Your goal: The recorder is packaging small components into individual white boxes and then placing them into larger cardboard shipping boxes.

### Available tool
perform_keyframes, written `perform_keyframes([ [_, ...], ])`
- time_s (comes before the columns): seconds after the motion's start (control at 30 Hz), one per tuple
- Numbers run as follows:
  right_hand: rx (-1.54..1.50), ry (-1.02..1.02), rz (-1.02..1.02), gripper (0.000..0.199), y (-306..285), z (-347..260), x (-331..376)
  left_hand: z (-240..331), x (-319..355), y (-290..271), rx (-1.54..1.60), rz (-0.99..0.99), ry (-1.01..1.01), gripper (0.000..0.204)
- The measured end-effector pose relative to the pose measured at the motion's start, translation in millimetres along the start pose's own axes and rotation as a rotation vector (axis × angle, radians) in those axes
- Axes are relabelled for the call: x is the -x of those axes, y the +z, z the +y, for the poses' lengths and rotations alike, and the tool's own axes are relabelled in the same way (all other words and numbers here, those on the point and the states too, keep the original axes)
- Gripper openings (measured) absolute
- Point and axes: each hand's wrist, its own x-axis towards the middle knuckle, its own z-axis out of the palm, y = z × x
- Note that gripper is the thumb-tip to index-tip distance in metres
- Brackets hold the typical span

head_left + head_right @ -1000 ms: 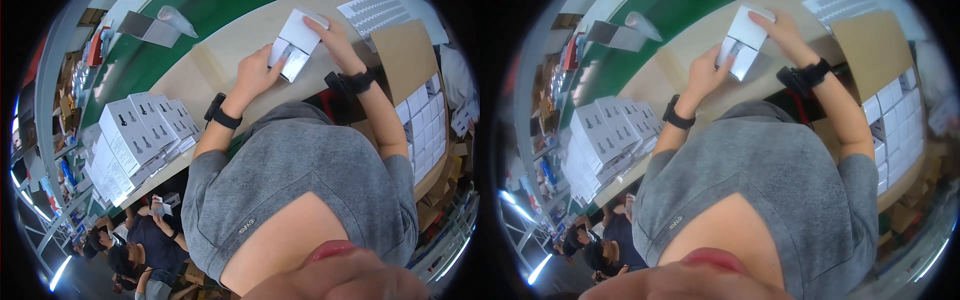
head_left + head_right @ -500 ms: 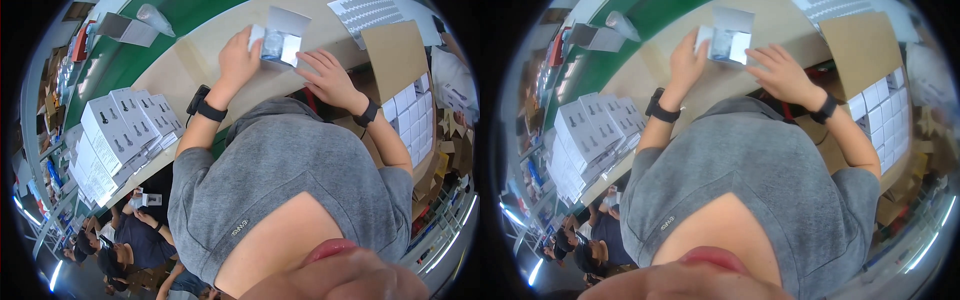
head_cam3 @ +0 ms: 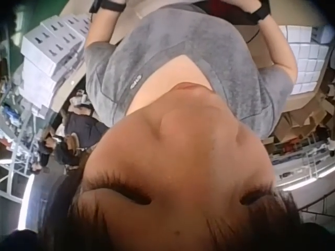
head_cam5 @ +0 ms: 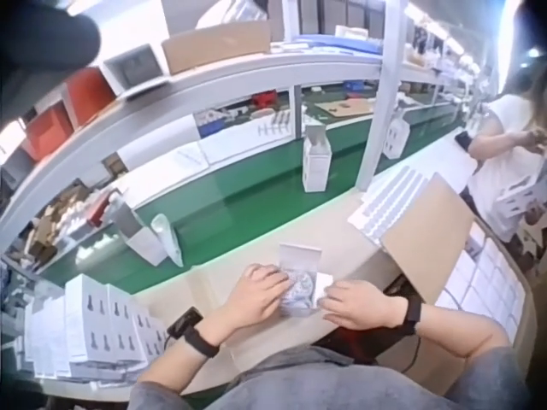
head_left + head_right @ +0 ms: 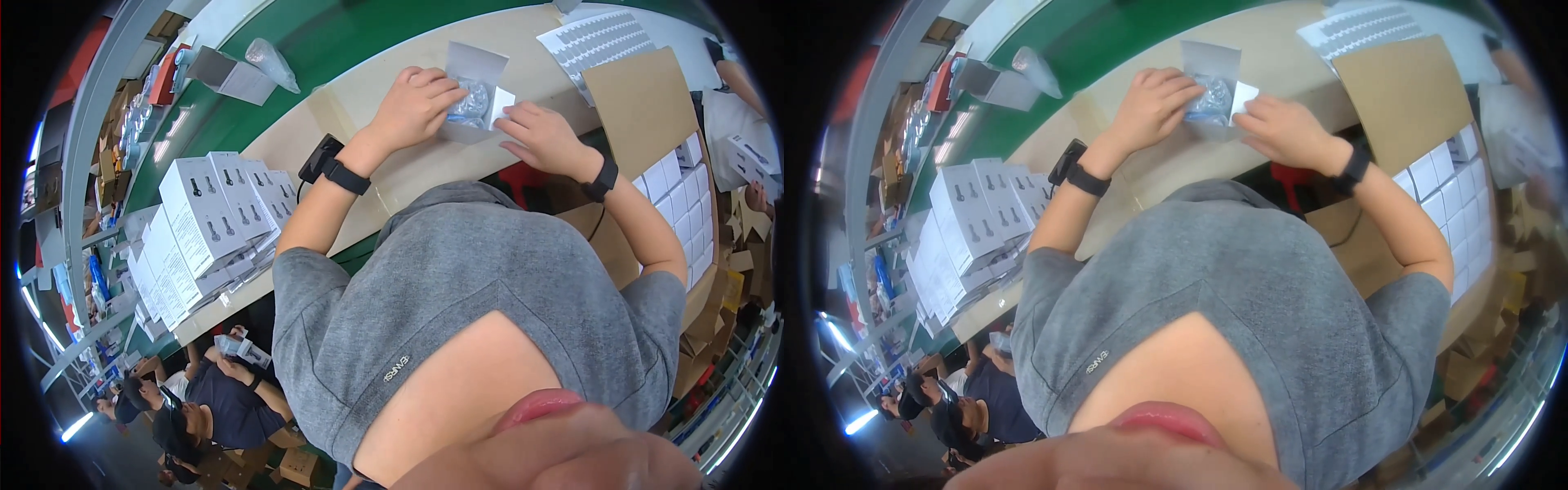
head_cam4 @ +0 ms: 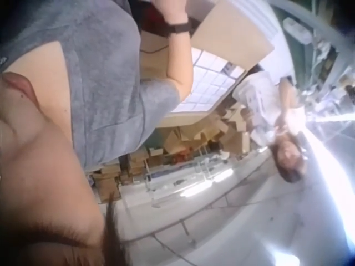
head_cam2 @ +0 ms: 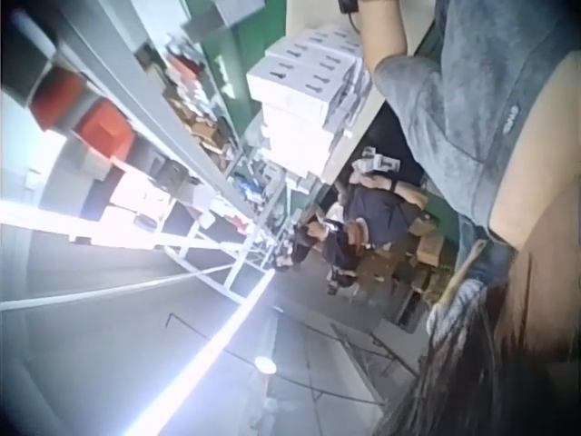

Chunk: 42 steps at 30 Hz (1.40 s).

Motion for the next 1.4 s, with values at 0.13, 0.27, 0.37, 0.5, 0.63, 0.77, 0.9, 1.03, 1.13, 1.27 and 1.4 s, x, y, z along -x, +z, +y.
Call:
perform_keyframes([
  [0.13, -0.09, 0.048, 0.194, 0.027, 9, 0, -11, 3, 8, 0, -0.034, 0.073, -0.022, 0.012],
  [0.27, -0.014, 0.153, 0.252, 0.013, 4, -2, -47, 7, 8, -8, -0.062, 0.06, 0.034, 0.008],
  [0.37, 0.121, 0.039, 0.227, 0.009, 9, 2, -52, -1, 12, -11, -0.08, 0.068, -0.03, 0.008],
  [0.5, 0.026, -0.13, 0.225, 0.009, -5, 2, -38, -1, 14, -13, -0.113, 0.032, -0.107, 0.008],
  [0.63, 0.001, -0.262, 0.192, 0.007, -15, -9, -26, 6, 6, -17, -0.119, -0.049, -0.157, 0.011],
  [0.77, -0.089, -0.158, -0.051, 0.007, -19, -8, -33, 11, -1, -15, -0.076, -0.053, -0.154, 0.013],
  [0.9, 0.056, -0.012, -0.078, 0.008, -22, 12, -45, 16, 9, -6, 0.039, -0.022, -0.125, 0.012],
  [1.03, 0.024, 0.097, -0.201, 0.008, -17, 18, -57, 19, 25, -1, 0.148, -0.008, -0.185, 0.016],
  [1.13, 0.049, 0.061, -0.192, 0.013, -16, 18, -63, 24, 33, 5, 0.175, 0.002, -0.24, 0.018],
  [1.27, 0.14, -0.029, -0.2, 0.024, -11, 6, -67, 23, 35, 14, 0.167, 0.03, -0.286, 0.018],
  [1.4, 0.197, -0.006, -0.268, 0.034, -9, 12, -73, 16, 29, 17, 0.204, 0.041, -0.34, 0.018],
])
